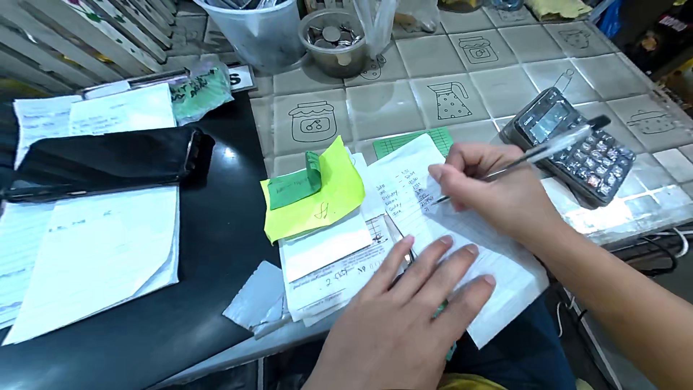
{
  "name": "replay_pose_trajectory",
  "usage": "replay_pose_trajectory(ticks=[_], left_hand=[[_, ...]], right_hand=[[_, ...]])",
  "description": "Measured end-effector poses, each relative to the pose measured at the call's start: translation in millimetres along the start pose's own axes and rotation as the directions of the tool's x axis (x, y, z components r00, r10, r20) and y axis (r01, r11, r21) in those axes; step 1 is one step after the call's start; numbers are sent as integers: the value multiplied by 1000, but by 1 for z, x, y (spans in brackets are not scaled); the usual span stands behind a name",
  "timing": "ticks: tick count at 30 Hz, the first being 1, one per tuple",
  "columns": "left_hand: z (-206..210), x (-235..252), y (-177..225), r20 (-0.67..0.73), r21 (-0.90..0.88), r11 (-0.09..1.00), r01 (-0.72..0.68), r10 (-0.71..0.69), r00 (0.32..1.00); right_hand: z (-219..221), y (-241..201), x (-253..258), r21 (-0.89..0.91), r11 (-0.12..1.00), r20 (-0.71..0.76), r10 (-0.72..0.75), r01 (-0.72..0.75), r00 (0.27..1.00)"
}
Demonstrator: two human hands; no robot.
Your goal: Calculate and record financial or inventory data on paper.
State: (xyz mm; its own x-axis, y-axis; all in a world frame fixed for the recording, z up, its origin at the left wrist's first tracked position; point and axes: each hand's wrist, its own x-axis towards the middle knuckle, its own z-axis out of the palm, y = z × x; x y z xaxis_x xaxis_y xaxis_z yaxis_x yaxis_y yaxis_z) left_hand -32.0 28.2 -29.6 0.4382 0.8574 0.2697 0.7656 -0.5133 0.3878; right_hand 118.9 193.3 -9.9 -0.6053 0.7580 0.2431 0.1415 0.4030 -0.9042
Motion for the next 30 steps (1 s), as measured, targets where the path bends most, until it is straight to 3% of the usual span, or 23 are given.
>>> replay_pose_trajectory(ticks=[4,6,8,10,11,13,15,19,30], left_hand=[[10,13,1,-183,10,1000,19,-17,983],[8,19,2,-278,-119,990,81,-111,954],[1,23,3,-315,-290,937,195,-286,905],[-4,28,4,-328,-379,862,338,-467,821],[-6,30,2,-311,-403,841,362,-498,810],[-9,33,-2,-270,-418,823,386,-518,812],[-11,35,-3,-241,-441,793,421,-557,795],[-13,35,-5,-207,-505,747,432,-590,780],[-10,35,-5,-218,-519,748,414,-584,782]], right_hand=[[-7,-3,8,281,941,-42,207,-187,978],[-9,-3,11,391,893,-38,256,-221,966],[-8,19,16,556,825,-59,164,-104,985],[-6,61,27,729,676,-95,-61,111,994],[-10,60,24,768,635,-74,-36,80,997],[-15,11,16,737,646,-69,366,-200,928],[-17,-5,14,690,655,-86,498,-309,863],[-17,0,14,680,671,-92,477,-295,874],[-19,-1,11,668,686,-104,470,-288,877]])
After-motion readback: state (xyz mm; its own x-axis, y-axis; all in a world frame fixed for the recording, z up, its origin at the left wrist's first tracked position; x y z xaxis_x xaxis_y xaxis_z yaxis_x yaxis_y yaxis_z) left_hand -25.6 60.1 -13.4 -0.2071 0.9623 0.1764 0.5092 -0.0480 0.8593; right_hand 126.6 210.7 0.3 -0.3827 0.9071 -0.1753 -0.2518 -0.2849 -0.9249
